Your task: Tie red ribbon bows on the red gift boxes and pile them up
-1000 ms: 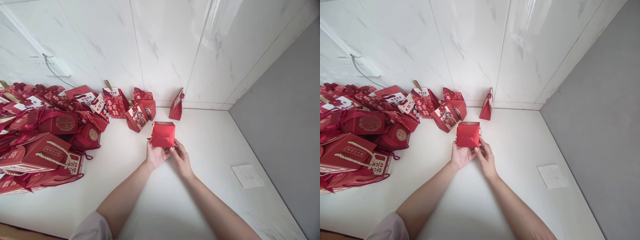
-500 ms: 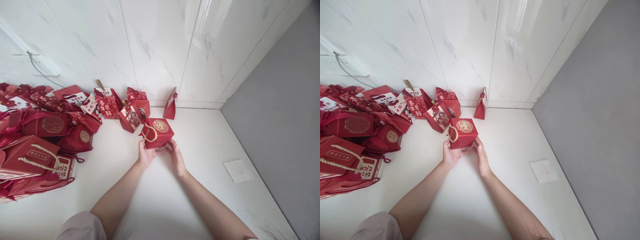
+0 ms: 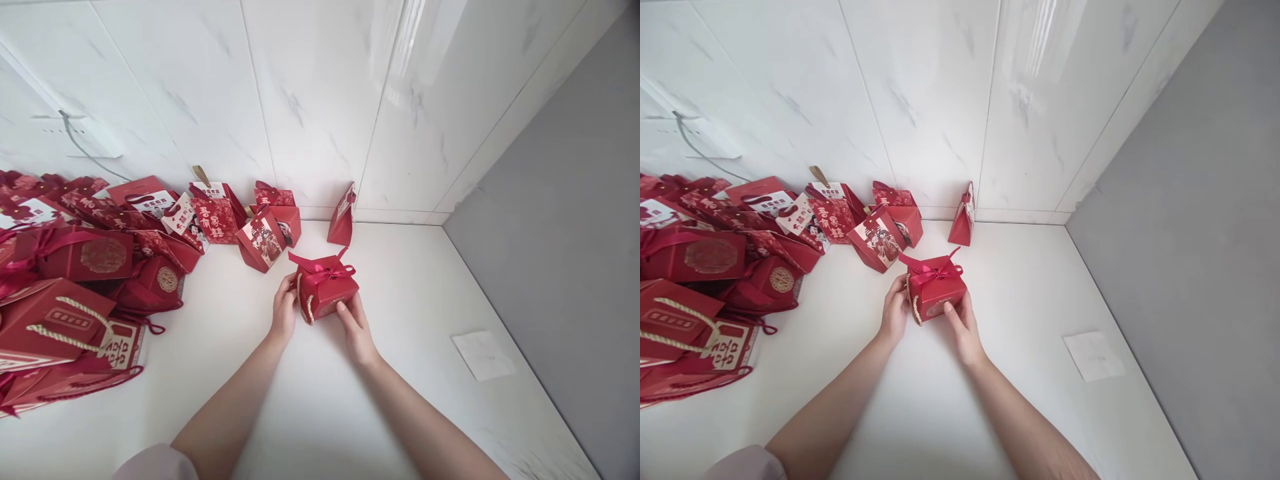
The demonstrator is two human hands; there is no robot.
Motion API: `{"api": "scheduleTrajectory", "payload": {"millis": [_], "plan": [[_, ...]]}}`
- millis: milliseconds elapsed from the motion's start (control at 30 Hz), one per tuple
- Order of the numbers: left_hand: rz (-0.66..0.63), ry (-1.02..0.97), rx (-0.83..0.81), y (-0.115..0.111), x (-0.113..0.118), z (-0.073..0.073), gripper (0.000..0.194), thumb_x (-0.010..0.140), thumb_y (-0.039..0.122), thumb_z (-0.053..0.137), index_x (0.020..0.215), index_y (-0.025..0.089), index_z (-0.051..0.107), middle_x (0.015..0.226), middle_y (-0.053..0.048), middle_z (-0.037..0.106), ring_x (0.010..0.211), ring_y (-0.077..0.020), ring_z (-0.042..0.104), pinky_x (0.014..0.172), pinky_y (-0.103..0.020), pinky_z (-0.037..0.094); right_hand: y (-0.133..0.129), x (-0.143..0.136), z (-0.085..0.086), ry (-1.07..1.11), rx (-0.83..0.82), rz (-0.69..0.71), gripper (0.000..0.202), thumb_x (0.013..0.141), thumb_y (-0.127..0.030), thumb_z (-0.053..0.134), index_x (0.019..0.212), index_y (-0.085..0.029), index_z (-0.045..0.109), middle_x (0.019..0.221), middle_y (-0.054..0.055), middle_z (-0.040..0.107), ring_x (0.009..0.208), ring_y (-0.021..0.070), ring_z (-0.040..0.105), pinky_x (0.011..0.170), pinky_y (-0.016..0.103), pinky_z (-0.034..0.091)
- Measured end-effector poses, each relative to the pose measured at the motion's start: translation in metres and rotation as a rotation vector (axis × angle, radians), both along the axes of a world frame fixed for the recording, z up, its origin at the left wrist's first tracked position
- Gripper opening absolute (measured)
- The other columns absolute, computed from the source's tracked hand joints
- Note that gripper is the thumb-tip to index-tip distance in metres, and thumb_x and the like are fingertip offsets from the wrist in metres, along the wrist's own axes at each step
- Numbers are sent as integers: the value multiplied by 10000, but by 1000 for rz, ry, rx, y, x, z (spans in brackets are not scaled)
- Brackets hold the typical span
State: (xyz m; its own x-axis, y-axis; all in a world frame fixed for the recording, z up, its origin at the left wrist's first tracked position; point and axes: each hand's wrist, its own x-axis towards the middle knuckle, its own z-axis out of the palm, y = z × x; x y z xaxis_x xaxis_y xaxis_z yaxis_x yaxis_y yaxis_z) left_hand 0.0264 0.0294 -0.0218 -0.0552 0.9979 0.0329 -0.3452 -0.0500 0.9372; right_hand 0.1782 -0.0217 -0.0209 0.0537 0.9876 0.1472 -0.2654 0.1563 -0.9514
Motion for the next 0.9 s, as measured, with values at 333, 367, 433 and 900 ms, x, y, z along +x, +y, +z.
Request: {"api": "scheduleTrajectory", "payload": {"millis": [333,367,433,900], "plan": [[-202,147,91,-18,11,11,1071,633,188,838,1516,313,244,1607,-68,226,1489,-290,204,1210,-426,229,1,3,2,81,-126,-65,459,919,-413,564,1355,-305,469,1327,65,581,1274,272,510,1103,519,397],[-197,151,76,-18,12,13,1061,630,164,833,1511,299,257,1594,-83,253,1478,-297,234,1201,-435,247,1,3,2,84,-124,-64,470,918,-412,565,1365,-310,462,1341,64,574,1290,271,497,1108,520,391],[-197,162,58,-17,13,16,992,645,159,819,1489,273,310,1546,-107,344,1428,-310,332,1171,-438,303,1,2,2,94,-116,-60,485,918,-404,565,1382,-321,448,1392,56,539,1332,269,461,1119,521,378],[-81,-125,-131,-6,5,-2,503,847,482,590,1291,248,552,1190,-59,671,1182,-270,586,993,-404,486,1,5,-6,172,-145,25,653,905,-536,534,1485,-355,295,1609,44,259,1449,272,327,1144,532,337]]}}
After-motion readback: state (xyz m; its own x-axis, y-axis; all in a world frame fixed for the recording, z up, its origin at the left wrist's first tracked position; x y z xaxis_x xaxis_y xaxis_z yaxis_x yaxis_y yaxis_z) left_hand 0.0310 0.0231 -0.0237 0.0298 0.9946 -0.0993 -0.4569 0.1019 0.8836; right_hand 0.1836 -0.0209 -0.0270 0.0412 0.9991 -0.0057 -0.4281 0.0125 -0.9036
